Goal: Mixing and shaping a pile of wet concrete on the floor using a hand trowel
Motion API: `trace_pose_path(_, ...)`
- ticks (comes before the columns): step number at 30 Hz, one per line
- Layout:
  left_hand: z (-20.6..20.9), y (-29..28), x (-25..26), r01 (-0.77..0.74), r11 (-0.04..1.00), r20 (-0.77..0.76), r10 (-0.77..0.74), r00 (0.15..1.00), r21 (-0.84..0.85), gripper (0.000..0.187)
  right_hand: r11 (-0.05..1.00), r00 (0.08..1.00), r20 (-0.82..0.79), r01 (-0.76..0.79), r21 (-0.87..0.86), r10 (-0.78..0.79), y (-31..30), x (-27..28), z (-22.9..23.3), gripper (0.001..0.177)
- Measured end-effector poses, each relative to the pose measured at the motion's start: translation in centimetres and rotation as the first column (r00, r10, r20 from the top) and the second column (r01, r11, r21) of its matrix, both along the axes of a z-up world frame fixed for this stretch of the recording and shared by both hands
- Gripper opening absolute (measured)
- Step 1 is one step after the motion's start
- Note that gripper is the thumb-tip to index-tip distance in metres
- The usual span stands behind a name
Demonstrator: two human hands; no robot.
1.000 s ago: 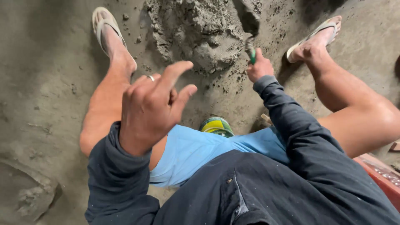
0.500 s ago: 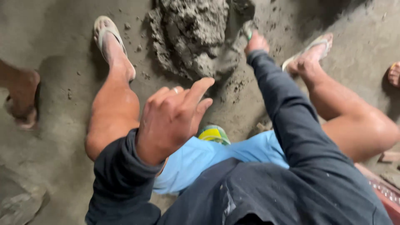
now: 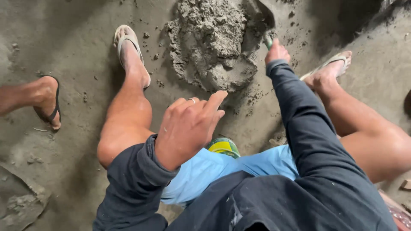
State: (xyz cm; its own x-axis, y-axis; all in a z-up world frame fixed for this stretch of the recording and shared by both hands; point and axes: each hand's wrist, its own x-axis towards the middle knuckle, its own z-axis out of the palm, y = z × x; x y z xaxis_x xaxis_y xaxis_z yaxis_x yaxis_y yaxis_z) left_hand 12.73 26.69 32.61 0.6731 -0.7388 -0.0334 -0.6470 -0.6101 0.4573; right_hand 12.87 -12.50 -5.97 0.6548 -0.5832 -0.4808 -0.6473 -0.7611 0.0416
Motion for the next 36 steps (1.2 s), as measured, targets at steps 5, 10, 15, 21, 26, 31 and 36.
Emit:
trace_pose_path(5, -0.4, 0.6, 1.2, -0.003, 1.000, 0.063, 0.001, 0.998, 0.029, 0.039, 0.992, 0.989, 0.106, -0.100, -0.073, 0.108, -3.2, 3.4, -2.6, 0.041)
trace_pose_path(10, -0.3, 3.2, 1.7, -0.027, 0.999, 0.028, 0.027, 0.999, 0.029, 0.040, 0.960, 0.897, 0.377, 0.147, 0.237, -0.230, -2.2, -3.4, -0.3, 0.043)
trace_pose_path(15, 0.2, 6.0, 2.3, -0.200, 0.979, -0.058, 0.202, 0.978, 0.042, 0.042, 0.604, 0.679, -0.071, 0.692, 0.396, -0.731, 3.1, -17.4, -1.2, 0.054)
trace_pose_path(21, 0.6, 5.8, 1.9, -0.156, 0.987, -0.095, 0.151, 0.984, -0.047, 0.042, 0.312, 0.437, -0.132, 0.793, 0.523, -0.890, 18.8, -23.5, -3.1, 0.026)
trace_pose_path(26, 0.5, 5.0, 1.7, -0.169, 0.985, -0.101, 0.165, 0.981, -0.032, 0.041, 0.428, 0.580, -0.078, 0.679, 0.596, -0.811, 21.9, -8.2, 0.9, 0.026)
trace_pose_path(31, 0.3, 4.8, 1.9, -0.144, 0.989, -0.122, 0.138, 0.983, -0.040, 0.040, 0.920, 0.966, -0.203, 0.223, 0.323, -0.163, 18.5, 2.8, -1.6, 0.027)
trace_pose_path(36, 0.5, 5.0, 1.8, -0.172, 0.985, -0.117, 0.169, 0.979, -0.011, 0.039, 0.879, 0.974, -0.129, 0.226, 0.421, -0.188, 15.7, -3.4, 15.6, 0.032)
